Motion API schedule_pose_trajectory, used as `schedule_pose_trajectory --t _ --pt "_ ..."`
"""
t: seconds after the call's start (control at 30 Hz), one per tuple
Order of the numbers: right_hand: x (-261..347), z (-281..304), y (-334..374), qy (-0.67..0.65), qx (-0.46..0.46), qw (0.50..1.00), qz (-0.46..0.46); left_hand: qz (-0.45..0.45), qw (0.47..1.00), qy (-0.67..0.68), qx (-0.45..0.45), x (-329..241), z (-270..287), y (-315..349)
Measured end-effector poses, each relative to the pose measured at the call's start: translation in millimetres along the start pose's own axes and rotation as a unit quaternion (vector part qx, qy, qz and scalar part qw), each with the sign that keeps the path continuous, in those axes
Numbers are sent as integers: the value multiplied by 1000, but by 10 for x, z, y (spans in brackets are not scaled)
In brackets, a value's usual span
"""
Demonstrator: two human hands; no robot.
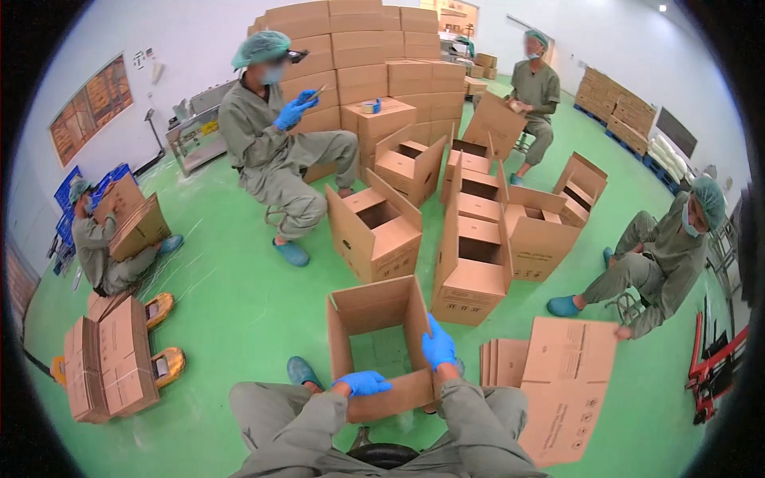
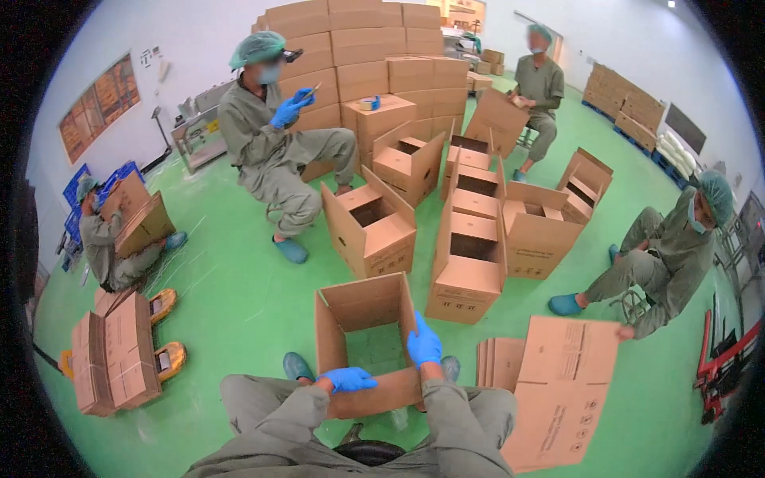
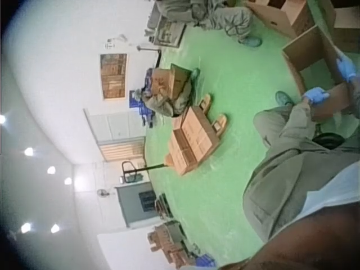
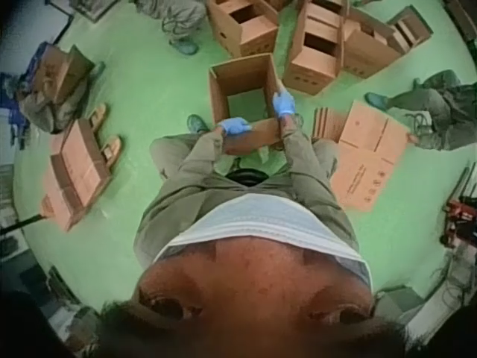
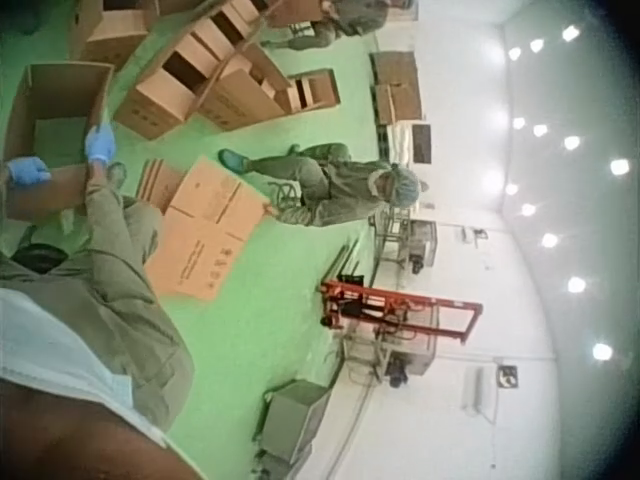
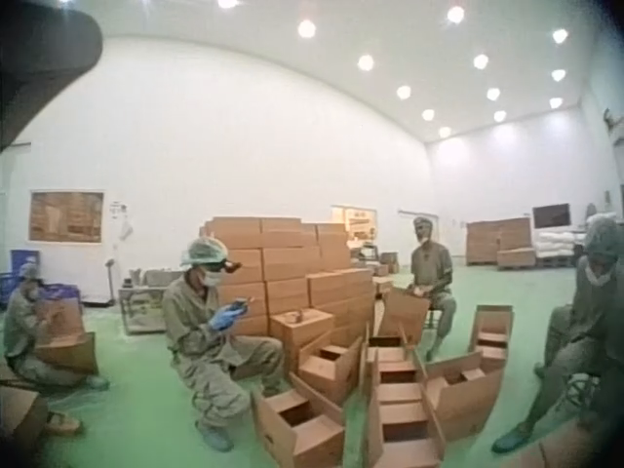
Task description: Assemble cardboard boxes by folding flaps and stacking them.
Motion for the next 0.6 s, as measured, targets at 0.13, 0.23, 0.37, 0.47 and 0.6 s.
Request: schedule_pose_trajectory --t 0.13,0.23,0.37,0.47,0.6 --pt "44 -103 60 40 -41 998 16 233 967 -102 -14 206 50 -469" --pt "29 -189 64 92 -68 993 30 202 956 -203 -58 282 -150 -670" --pt "36 -213 94 128 -64 990 20 8 942 -303 -145 -373 353 -722" --pt "25 -180 92 143 -55 988 13 -94 879 -301 -357 -1114 1239 -617" --pt "31 -190 94 152 -107 981 51 -28 938 -282 -200 -897 1525 -572"
Point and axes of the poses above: each hand's wrist, its own y-axis away from the middle knuckle, its own z-axis out of the back of the hand, x = y × z, the point moved 1 cm from there along -y, towards the middle knuckle, and after that the axes turned 14 degrees about y, right-handed, at the moved point
